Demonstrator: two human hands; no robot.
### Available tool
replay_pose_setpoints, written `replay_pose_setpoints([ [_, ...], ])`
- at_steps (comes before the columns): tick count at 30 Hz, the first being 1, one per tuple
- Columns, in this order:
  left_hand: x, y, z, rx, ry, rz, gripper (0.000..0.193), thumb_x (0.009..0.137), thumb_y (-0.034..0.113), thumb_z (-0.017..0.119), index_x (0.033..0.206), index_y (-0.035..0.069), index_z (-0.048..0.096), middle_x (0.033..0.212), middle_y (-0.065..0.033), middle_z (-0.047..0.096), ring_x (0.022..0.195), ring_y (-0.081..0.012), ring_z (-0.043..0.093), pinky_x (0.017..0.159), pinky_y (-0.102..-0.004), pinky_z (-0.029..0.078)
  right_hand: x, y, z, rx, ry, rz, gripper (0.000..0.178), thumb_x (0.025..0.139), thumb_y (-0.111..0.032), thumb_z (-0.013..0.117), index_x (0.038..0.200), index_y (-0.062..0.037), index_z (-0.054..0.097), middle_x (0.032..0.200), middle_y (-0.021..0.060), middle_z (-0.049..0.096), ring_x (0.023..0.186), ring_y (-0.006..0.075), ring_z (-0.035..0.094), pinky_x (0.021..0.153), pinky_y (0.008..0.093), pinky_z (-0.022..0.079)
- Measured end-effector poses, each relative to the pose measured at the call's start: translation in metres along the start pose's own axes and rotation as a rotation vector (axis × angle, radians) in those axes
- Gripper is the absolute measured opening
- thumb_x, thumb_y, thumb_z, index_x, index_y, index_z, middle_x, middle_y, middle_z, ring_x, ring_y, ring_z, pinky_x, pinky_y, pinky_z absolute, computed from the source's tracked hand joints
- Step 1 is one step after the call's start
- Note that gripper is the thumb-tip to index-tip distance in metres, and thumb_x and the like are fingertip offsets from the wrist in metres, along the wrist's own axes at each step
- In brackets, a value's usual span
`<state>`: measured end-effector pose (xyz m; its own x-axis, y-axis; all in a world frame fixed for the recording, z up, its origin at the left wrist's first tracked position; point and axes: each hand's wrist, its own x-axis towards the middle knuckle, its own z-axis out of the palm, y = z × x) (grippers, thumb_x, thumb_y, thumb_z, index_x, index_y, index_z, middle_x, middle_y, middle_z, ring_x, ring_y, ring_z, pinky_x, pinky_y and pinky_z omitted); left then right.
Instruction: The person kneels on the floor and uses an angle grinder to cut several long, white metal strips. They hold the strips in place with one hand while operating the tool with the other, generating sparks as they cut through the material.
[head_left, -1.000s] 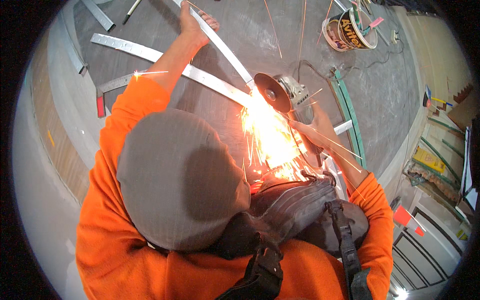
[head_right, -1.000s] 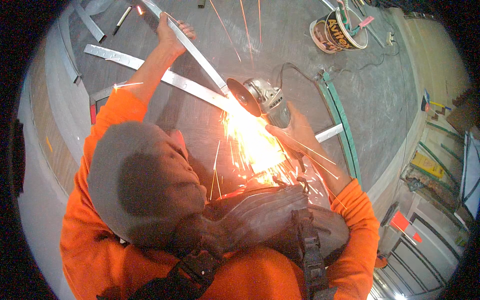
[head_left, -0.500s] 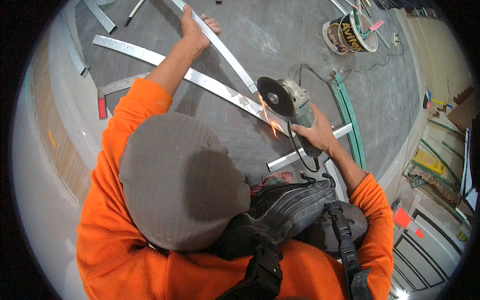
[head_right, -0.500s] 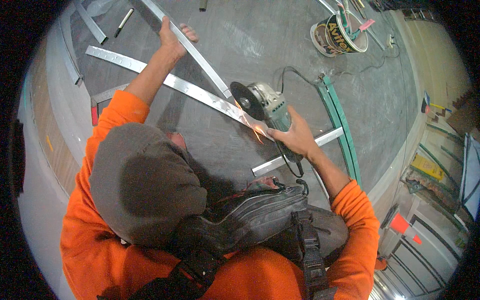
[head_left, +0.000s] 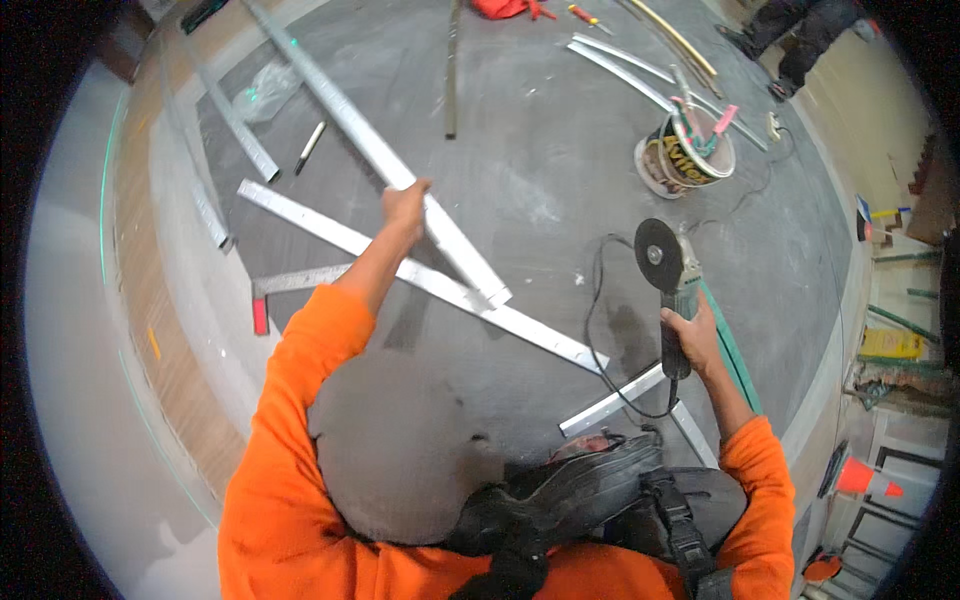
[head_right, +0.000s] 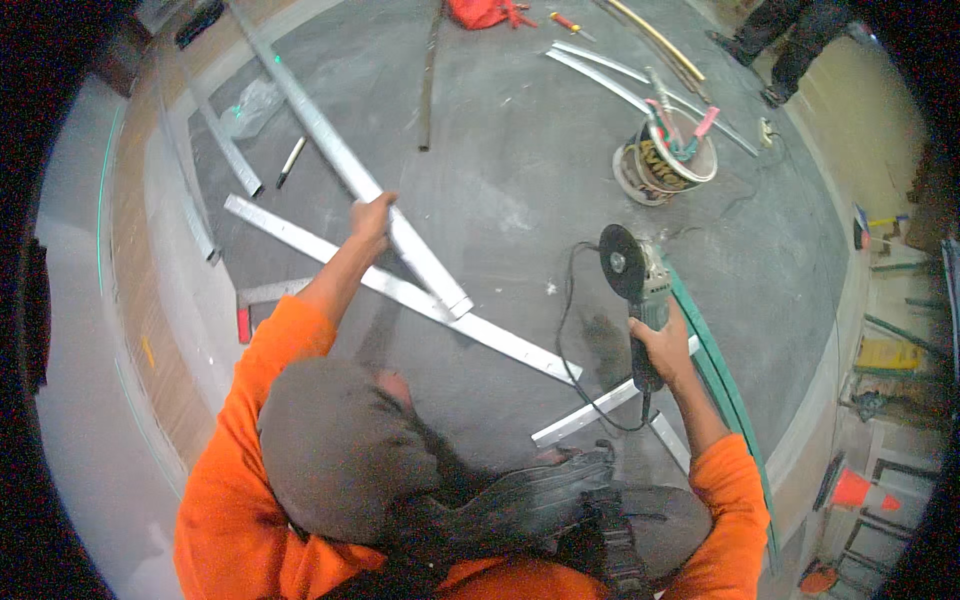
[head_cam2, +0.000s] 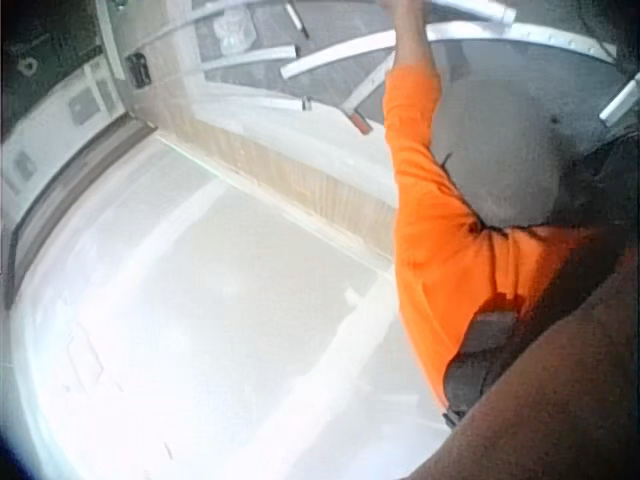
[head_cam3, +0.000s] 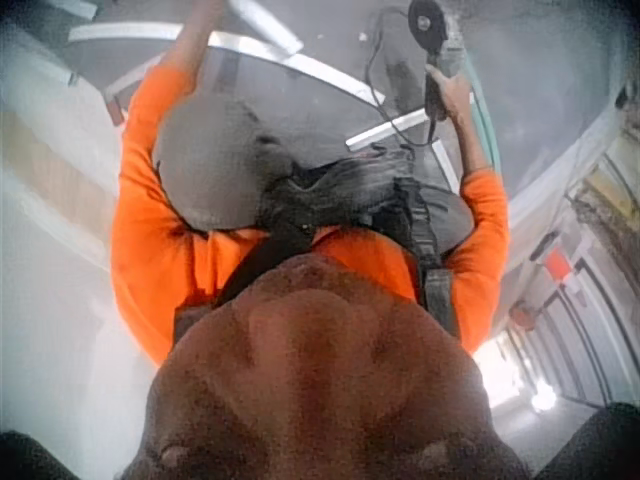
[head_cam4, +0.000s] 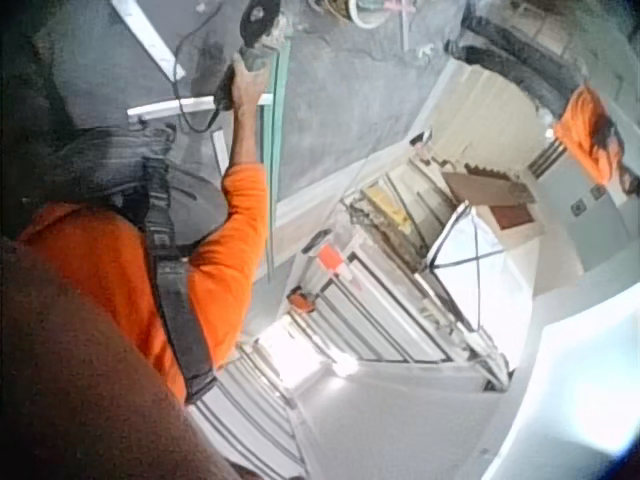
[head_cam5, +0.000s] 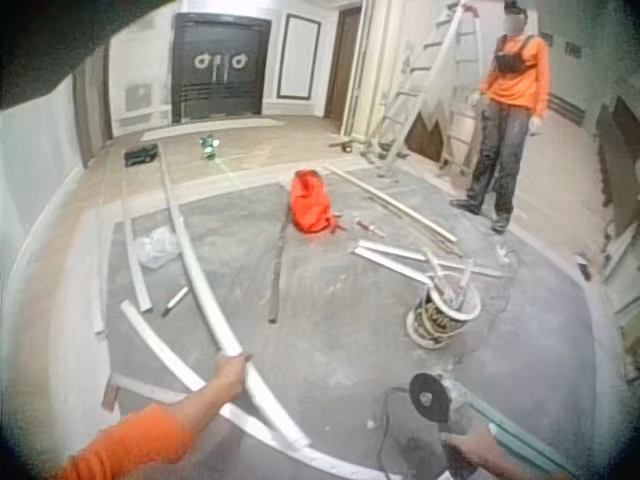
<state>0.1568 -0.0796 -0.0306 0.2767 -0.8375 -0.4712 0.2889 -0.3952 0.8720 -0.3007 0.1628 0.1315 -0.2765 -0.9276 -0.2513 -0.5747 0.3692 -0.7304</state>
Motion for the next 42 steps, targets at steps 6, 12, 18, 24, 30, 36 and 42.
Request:
replay_pose_setpoints([
  [6, -0.047, 0.072, 0.008, 0.043, 0.031, 0.031, 0.035, 0.089, 0.007, 0.072, 0.109, -0.014, 0.052, 0.087, -0.0191, 0.065, 0.068, -0.0255, 0.069, 0.052, -0.0394, 0.056, 0.051, 0.03, -0.005, 0.056, 0.021, -0.106, 0.064, 0.08, -0.02, 0.08, 0.133, 0.0043, 0.054, 0.119, 0.0191, 0.067, 0.108, 0.029, 0.065, 0.097, 0.0392, 0.049],
  [12, -0.084, 0.17, -0.036, 0.636, 0.174, 0.04, 0.062, 0.085, 0.03, 0.075, 0.124, -0.015, 0.056, 0.107, -0.0204, 0.067, 0.079, -0.031, 0.07, 0.069, -0.0459, 0.059, 0.095, 0.049, 0.011, 0.114, -0.087, -0.152, 0.072, 0.079, -0.022, 0.08, 0.138, 0.0073, 0.05, 0.121, 0.0204, 0.067, 0.11, 0.0312, 0.064, 0.1, 0.0386, 0.048],
  [18, -0.175, 0.228, -0.227, 0.865, 0.246, -0.074, 0.06, 0.086, 0.039, 0.072, 0.124, -0.007, 0.062, 0.11, -0.0164, 0.067, 0.093, -0.0307, 0.067, 0.079, -0.0504, 0.053, 0.14, -0.023, 0.071, 0.243, -0.282, -0.302, 0.06, 0.083, -0.022, 0.077, 0.132, 0.0034, 0.055, 0.115, 0.0174, 0.069, 0.104, 0.0305, 0.065, 0.093, 0.0387, 0.05],
  [24, -0.348, 0.118, -0.309, 1.318, 0.235, -0.384, 0.062, 0.085, 0.053, 0.072, 0.106, -0.005, 0.074, 0.1, -0.0258, 0.074, 0.087, -0.0363, 0.074, 0.077, -0.0505, 0.06, 0.12, -0.088, 0.092, 0.434, -0.432, -0.208, 0.047, 0.086, -0.021, 0.076, 0.125, -0.002, 0.059, 0.103, 0.008, 0.068, 0.09, 0.019, 0.063, 0.084, 0.0344, 0.051],
  [30, -0.6, -0.108, -0.393, 1.444, 0.241, -0.941, 0.062, 0.076, 0.055, 0.079, 0.111, 0.004, 0.075, 0.113, -0.0224, 0.073, 0.107, -0.038, 0.069, 0.091, -0.0474, 0.055, 0.117, -0.123, 0.104, 0.397, -0.46, -0.294, 0.043, 0.087, -0.018, 0.076, 0.123, -0.0024, 0.059, 0.099, 0.0046, 0.067, 0.085, 0.0155, 0.063, 0.079, 0.0319, 0.051],
  [36, -0.958, -0.318, -0.383, 1.228, 0.119, -1.423, 0.055, 0.077, 0.043, 0.081, 0.121, 0.011, 0.074, 0.124, -0.0146, 0.071, 0.116, -0.0323, 0.068, 0.097, -0.0458, 0.053, 0.114, -0.133, 0.131, 0.339, -0.575, -0.252, 0.038, 0.088, -0.015, 0.074, 0.121, -0.0035, 0.059, 0.096, 0.0048, 0.066, 0.079, 0.0159, 0.063, 0.074, 0.0326, 0.051],
  [42, -0.932, -0.33, -0.371, 1.175, 0.336, -1.381, 0.051, 0.091, 0.051, 0.063, 0.124, 0.013, 0.073, 0.127, -0.019, 0.07, 0.121, -0.0384, 0.064, 0.102, -0.0469, 0.051, 0.105, -0.145, 0.14, 0.293, -0.6, -0.246, 0.039, 0.088, -0.017, 0.074, 0.121, -0.0043, 0.057, 0.096, 0.0054, 0.066, 0.078, 0.0165, 0.063, 0.072, 0.0327, 0.052],
])
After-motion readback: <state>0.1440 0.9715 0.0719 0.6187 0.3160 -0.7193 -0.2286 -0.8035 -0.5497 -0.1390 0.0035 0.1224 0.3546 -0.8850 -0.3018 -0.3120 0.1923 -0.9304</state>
